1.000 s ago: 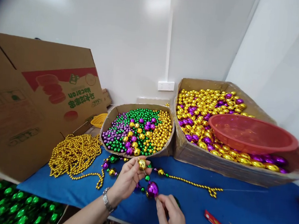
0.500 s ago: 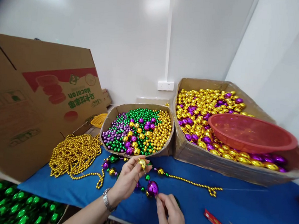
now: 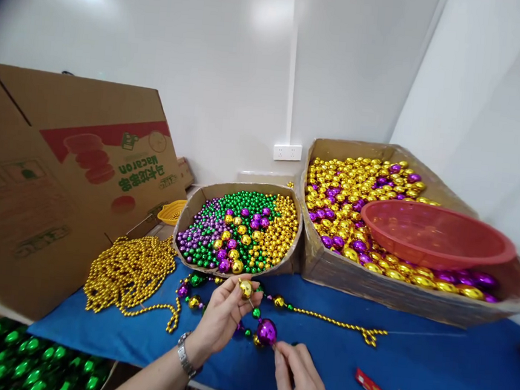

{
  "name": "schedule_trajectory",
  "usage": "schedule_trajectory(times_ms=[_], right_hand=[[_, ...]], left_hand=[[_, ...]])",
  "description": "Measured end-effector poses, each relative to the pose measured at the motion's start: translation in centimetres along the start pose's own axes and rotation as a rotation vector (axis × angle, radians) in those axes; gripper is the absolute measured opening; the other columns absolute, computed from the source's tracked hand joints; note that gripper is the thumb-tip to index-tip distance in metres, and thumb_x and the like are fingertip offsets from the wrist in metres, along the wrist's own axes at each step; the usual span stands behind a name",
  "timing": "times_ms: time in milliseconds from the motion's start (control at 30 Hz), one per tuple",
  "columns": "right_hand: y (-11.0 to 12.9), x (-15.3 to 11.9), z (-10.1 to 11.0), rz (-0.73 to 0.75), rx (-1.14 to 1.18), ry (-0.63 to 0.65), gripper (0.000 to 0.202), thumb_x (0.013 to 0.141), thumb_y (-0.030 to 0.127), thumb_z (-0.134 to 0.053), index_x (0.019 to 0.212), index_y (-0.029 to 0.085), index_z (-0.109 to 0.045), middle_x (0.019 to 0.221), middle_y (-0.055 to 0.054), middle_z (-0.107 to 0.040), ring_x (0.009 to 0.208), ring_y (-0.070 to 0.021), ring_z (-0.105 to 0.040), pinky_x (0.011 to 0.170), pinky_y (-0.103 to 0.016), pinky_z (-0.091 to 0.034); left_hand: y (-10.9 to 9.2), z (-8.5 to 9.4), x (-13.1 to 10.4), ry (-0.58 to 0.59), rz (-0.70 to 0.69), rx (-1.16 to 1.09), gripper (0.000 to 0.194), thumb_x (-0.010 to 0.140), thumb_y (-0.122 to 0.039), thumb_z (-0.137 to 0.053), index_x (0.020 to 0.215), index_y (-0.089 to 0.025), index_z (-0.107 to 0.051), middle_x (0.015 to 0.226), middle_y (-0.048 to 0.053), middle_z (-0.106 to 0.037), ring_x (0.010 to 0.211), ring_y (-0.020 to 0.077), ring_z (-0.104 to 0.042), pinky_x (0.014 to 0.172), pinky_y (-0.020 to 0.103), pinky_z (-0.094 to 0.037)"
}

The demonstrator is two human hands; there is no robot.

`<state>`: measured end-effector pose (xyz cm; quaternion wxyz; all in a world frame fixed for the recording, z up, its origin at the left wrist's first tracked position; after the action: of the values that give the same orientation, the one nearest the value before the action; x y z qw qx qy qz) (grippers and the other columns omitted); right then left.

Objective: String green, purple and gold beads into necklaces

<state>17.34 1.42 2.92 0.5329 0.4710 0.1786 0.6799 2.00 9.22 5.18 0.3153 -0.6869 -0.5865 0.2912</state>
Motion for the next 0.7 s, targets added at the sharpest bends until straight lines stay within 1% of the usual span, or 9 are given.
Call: schedule_trajectory(times_ms=[167, 300, 433, 500, 600, 633, 700], right_hand=[[0.0, 0.0, -0.1, -0.025, 0.035, -0.002, 0.026, 0.091, 0.040, -0.046, 0.094, 0.022, -0.064, 0.073, -0.002, -0.060, 0.065, -0.0143, -0.062, 0.059, -0.019, -0.050], [0.1, 0.2, -0.3, -0.044, 0.055, 0.014, 0.027, 0.091, 0.040, -0.045, 0.093, 0.021, -0.064, 0.072, -0.003, -0.061, 0.065, -0.0145, -0.062, 0.060, -0.020, -0.051], [-0.9, 0.2, -0.8, -0.118, 0.110, 0.021, 0.028, 0.088, 0.044, -0.050, 0.088, 0.022, -0.066, 0.073, -0.003, -0.062, 0.066, -0.0156, -0.063, 0.062, -0.021, -0.052], [-2.3, 0.0, -1.4, -0.222, 0.225, 0.039, 0.030, 0.084, 0.048, -0.053, 0.090, 0.021, -0.065, 0.071, -0.003, -0.062, 0.064, -0.0154, -0.062, 0.059, -0.021, -0.053], [-4.8, -0.6, -3.0, -0.429, 0.523, 0.064, 0.040, 0.077, 0.055, -0.060, 0.098, 0.020, -0.061, 0.073, -0.002, -0.063, 0.063, -0.0164, -0.063, 0.057, -0.024, -0.054], [-5.4, -0.7, -3.6, -0.473, 0.619, 0.067, 0.043, 0.075, 0.057, -0.062, 0.098, 0.020, -0.059, 0.075, -0.002, -0.064, 0.066, -0.0173, -0.064, 0.058, -0.026, -0.055], [-6.1, -0.7, -4.6, -0.514, 0.753, 0.075, 0.045, 0.072, 0.056, -0.066, 0.098, 0.020, -0.058, 0.081, -0.004, -0.066, 0.072, -0.0188, -0.065, 0.063, -0.028, -0.056]], left_hand=[[0.0, 0.0, 0.0, 0.013, -0.005, -0.001, 0.032, 0.077, -0.033, -0.069, 0.102, -0.015, -0.061, 0.104, 0.012, -0.065, 0.087, 0.0218, -0.066, 0.087, 0.039, -0.047], [0.4, -0.1, -0.3, 0.039, 0.019, -0.004, 0.029, 0.078, -0.031, -0.067, 0.102, -0.015, -0.061, 0.106, 0.013, -0.065, 0.090, 0.0226, -0.066, 0.082, 0.035, -0.047], [0.5, -0.4, -0.7, 0.067, 0.006, 0.058, 0.028, 0.078, -0.030, -0.067, 0.102, -0.017, -0.062, 0.108, 0.012, -0.065, 0.091, 0.0214, -0.065, 0.081, 0.032, -0.046], [0.3, -0.5, -0.7, 0.083, -0.012, 0.105, 0.030, 0.078, -0.029, -0.068, 0.105, -0.017, -0.061, 0.107, 0.012, -0.066, 0.091, 0.0211, -0.064, 0.081, 0.031, -0.045], [0.2, -0.6, -0.6, 0.106, -0.031, 0.135, 0.033, 0.079, -0.027, -0.067, 0.109, -0.018, -0.058, 0.105, 0.012, -0.067, 0.091, 0.0208, -0.064, 0.083, 0.032, -0.044], [0.2, -0.6, -0.6, 0.104, -0.040, 0.139, 0.032, 0.079, -0.027, -0.066, 0.108, -0.018, -0.057, 0.105, 0.012, -0.067, 0.091, 0.0207, -0.063, 0.084, 0.033, -0.044], [0.2, -0.5, -0.8, 0.100, -0.056, 0.169, 0.028, 0.080, -0.026, -0.066, 0.106, -0.018, -0.058, 0.106, 0.012, -0.067, 0.093, 0.0208, -0.062, 0.086, 0.033, -0.044]])
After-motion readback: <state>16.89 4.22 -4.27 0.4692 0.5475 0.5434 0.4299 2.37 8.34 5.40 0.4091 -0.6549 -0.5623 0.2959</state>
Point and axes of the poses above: each hand's wrist, its own x-axis towards the middle knuckle, its own z-axis out of the back of the hand, y = z × x, the point moved 8 cm from there along x, towards the middle knuckle
